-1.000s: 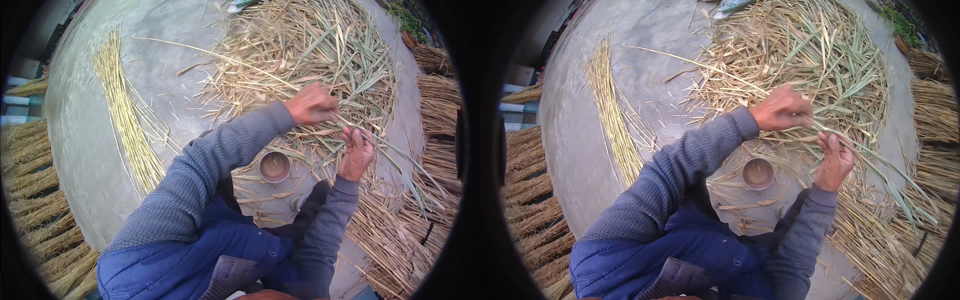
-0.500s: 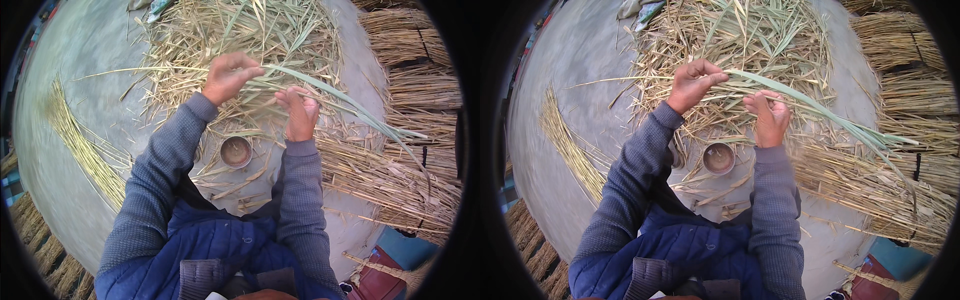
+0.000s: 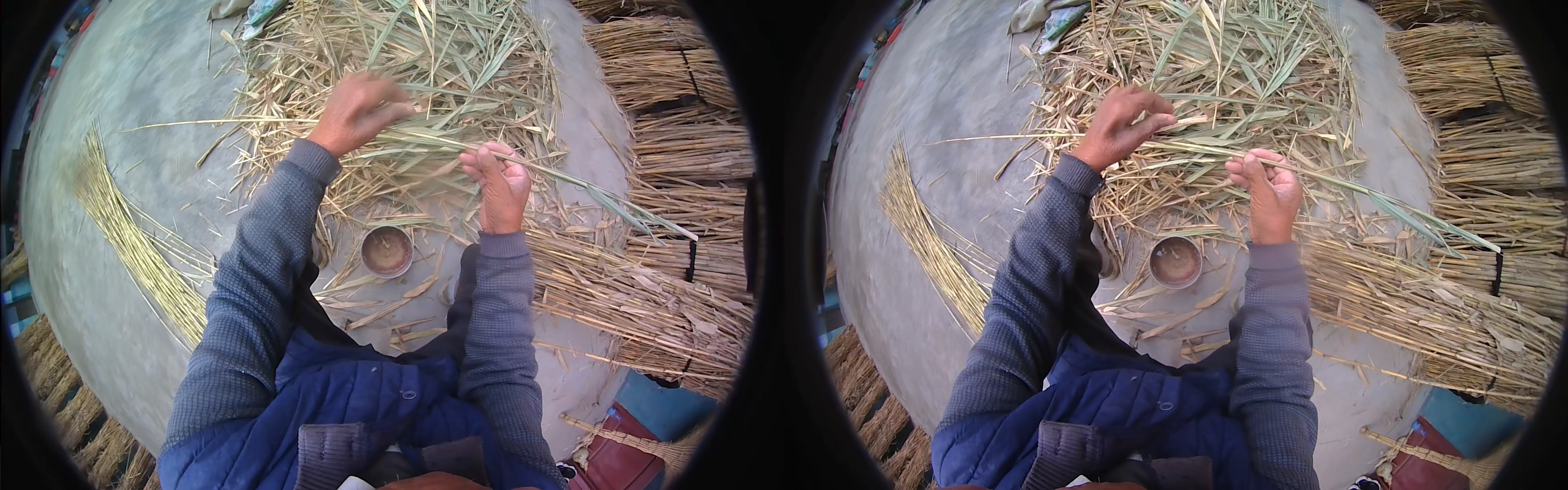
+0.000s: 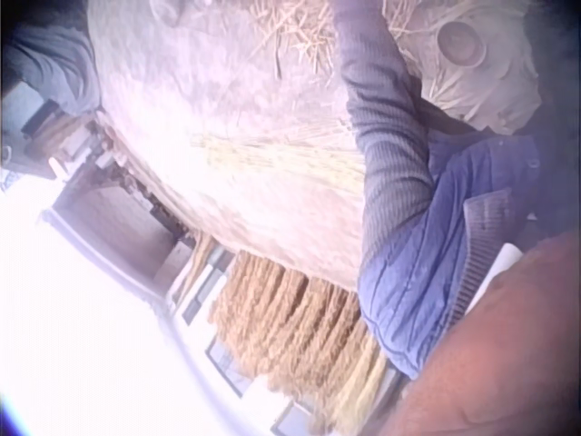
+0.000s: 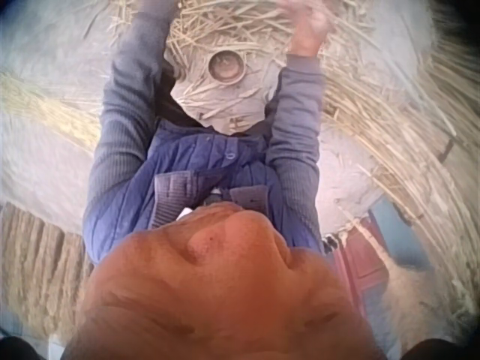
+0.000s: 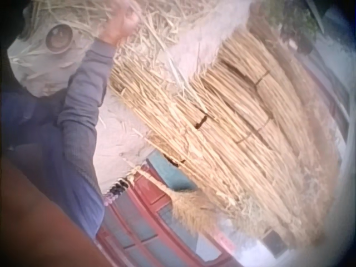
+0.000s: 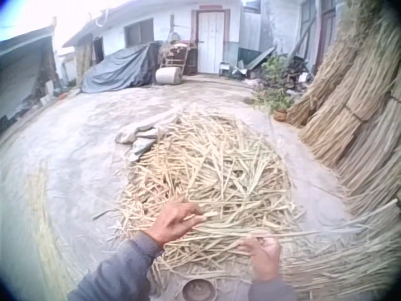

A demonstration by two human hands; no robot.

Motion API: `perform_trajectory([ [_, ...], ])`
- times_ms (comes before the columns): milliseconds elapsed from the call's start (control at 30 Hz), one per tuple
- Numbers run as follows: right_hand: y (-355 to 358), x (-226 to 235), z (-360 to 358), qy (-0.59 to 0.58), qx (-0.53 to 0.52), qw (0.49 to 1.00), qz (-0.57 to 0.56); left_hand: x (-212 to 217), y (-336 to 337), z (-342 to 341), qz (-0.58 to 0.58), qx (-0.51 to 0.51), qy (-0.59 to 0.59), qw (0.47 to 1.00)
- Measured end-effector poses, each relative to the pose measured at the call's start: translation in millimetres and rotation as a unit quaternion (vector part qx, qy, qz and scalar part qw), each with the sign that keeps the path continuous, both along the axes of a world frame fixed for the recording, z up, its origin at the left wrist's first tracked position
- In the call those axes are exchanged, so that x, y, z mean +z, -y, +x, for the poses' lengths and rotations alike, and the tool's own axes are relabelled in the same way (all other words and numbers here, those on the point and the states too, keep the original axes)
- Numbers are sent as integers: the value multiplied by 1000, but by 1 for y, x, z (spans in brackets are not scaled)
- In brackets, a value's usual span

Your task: The person sits on the floor and repeatedly strips outer layers from dried plant stalks by hand. The stripped stalks are placed into a bundle to the right, while the removed layers accumulate in a pile in front.

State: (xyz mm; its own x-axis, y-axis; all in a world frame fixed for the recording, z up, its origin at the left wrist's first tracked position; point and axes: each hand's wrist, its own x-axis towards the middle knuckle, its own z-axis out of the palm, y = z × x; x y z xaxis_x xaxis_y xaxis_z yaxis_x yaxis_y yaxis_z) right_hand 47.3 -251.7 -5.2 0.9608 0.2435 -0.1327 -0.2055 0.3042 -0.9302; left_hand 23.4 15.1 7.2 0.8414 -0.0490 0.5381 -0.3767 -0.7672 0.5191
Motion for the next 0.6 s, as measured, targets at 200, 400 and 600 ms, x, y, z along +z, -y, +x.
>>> perform_trajectory([
  [200,0,1,-1,-14,11,1000,3,5,37,0,37,-54,-132,989],
  [400,15,4,5,-23,-18,999,40,4,-6,-6,-25,-54,-218,974],
  [600,17,8,4,-14,-39,999,19,10,-6,-11,-53,-55,-290,954],
])
